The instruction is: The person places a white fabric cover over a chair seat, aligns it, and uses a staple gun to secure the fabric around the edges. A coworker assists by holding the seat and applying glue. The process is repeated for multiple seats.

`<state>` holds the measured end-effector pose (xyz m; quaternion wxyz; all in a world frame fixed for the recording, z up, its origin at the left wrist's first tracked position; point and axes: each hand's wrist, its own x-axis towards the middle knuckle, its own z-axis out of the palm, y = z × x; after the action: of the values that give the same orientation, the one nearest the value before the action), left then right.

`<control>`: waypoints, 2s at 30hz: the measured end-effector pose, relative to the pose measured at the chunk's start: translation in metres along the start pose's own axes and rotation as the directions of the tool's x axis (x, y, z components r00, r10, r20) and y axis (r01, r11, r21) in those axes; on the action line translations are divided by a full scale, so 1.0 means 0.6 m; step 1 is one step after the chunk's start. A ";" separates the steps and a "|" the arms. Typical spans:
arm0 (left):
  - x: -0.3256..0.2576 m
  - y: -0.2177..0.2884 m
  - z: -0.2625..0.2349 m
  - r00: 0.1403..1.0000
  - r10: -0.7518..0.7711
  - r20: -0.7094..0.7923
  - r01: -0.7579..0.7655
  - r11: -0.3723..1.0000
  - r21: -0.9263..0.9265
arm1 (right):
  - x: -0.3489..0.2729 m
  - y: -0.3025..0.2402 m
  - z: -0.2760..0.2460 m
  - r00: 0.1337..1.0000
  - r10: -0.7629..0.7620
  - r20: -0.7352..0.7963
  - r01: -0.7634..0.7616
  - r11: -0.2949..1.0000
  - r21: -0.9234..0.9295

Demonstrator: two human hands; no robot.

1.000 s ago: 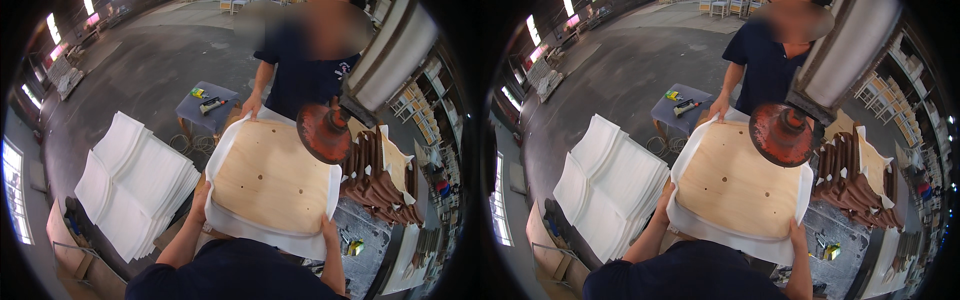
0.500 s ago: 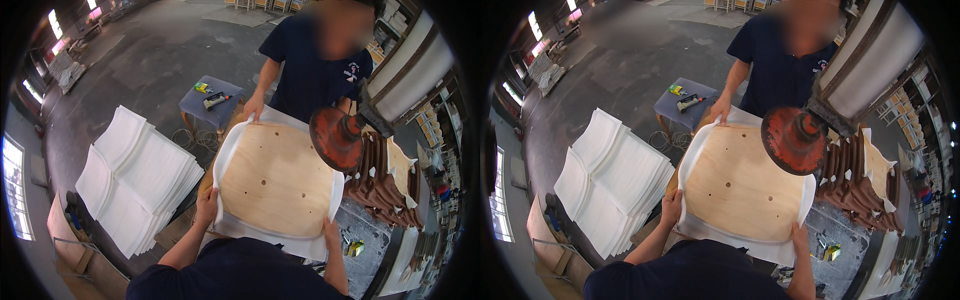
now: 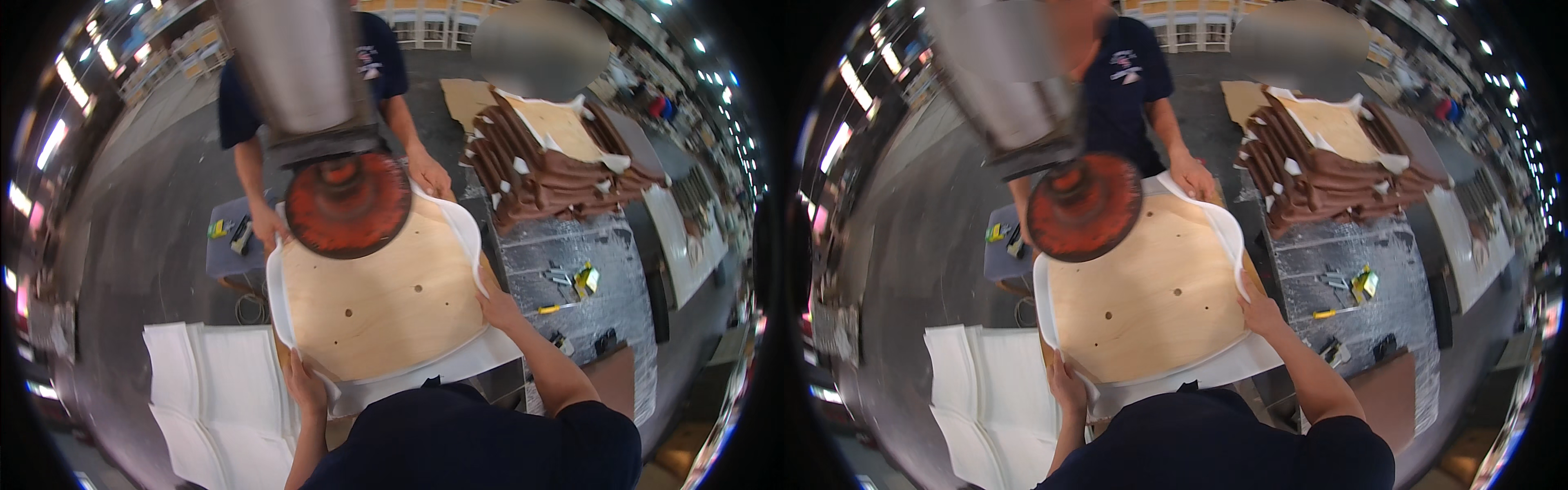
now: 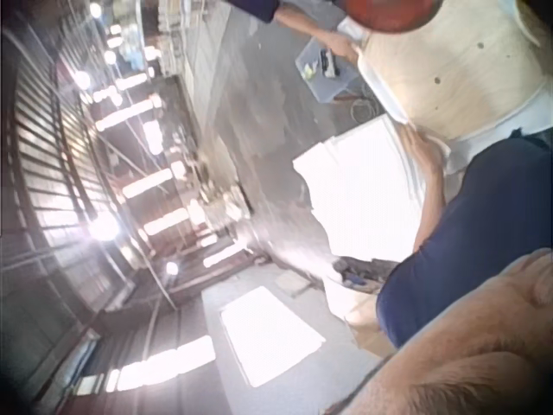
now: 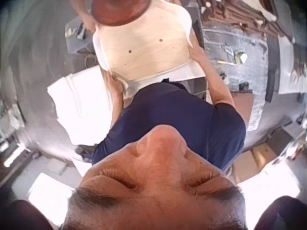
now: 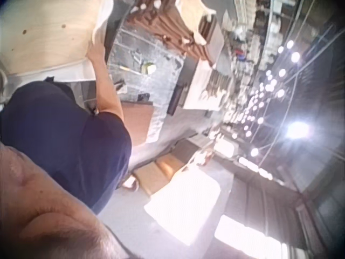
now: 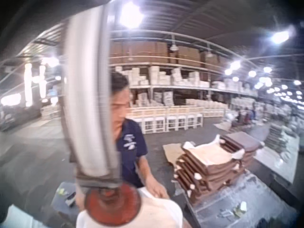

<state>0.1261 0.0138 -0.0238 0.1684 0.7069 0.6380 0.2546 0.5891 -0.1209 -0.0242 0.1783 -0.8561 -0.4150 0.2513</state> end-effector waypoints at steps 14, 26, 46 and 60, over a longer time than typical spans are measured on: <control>0.047 0.029 0.038 1.000 -0.027 0.011 0.026 0.997 0.079 | -0.016 0.008 0.011 0.994 -0.055 -0.092 0.041 0.988 -0.147; 0.028 0.018 0.054 1.000 0.002 -0.027 0.003 0.980 0.201 | -0.021 -0.010 -0.011 0.997 0.076 -0.002 -0.073 0.950 -0.303; -0.110 0.113 0.015 0.366 0.823 0.433 -0.787 0.523 -0.327 | -0.016 0.001 -0.015 1.000 0.008 -0.026 -0.012 0.988 -0.156; -0.061 0.119 0.048 0.483 0.830 0.279 -0.733 0.557 -0.391 | -0.003 -0.012 -0.003 0.999 -0.032 -0.020 0.029 0.989 -0.145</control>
<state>0.1990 -0.0293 -0.0124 0.2468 0.9336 0.1560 0.2076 0.5850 -0.1184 -0.0184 0.1240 -0.8631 -0.4431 0.2081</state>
